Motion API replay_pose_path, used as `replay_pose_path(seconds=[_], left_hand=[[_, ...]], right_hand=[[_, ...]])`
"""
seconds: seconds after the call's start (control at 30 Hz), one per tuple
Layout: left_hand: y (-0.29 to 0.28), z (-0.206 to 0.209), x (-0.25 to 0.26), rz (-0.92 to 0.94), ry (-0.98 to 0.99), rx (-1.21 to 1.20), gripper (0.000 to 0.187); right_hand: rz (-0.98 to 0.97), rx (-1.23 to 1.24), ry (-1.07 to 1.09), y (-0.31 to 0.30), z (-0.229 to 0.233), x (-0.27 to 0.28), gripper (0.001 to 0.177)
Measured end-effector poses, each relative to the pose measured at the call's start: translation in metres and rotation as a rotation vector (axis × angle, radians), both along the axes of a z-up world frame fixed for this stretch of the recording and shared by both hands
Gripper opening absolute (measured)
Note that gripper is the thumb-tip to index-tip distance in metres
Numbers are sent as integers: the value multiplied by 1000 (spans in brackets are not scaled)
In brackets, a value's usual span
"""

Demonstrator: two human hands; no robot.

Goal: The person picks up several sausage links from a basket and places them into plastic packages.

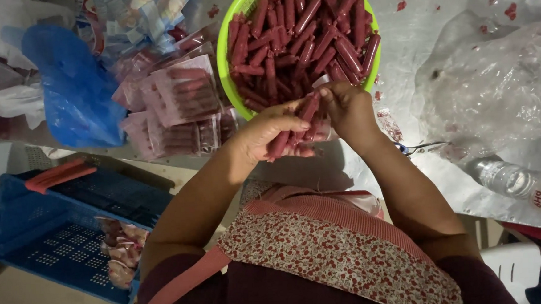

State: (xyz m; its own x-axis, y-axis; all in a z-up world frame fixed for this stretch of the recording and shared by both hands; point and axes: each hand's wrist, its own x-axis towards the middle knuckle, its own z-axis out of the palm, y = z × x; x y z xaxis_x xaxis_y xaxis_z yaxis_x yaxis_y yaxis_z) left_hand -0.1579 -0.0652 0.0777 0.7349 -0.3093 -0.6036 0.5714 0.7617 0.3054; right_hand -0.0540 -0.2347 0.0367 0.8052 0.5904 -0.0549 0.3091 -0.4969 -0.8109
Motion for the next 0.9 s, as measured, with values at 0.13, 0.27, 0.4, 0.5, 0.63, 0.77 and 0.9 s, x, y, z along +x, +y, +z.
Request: replay_pose_path(seconds=[0.13, 0.27, 0.4, 0.5, 0.63, 0.77, 0.9], left_hand=[[4, -6, 0, -42, -29, -19, 86], [5, -7, -3, -92, -42, 54, 82], [5, -3, -3, -120, -26, 178, 79], [2, 2, -3, -100, -107, 193, 87], [-13, -41, -1, -132, -213, 446, 81], [-27, -66, -4, -265, -401, 1395, 52], [-22, -24, -12, -181, -657, 2030, 30]], right_hand=[[-60, 62, 47, -1, -5, 3, 13], [-81, 95, 79, -3, -10, 9, 17], [-77, 44, 46, 5, 10, -4, 18], [-34, 56, 29, 10, 9, -10, 15], [-38, 79, 8, 8, 0, -6, 17], [-30, 53, -47, 6, 8, -8, 15], [-29, 84, -53, 7, 18, -18, 14]])
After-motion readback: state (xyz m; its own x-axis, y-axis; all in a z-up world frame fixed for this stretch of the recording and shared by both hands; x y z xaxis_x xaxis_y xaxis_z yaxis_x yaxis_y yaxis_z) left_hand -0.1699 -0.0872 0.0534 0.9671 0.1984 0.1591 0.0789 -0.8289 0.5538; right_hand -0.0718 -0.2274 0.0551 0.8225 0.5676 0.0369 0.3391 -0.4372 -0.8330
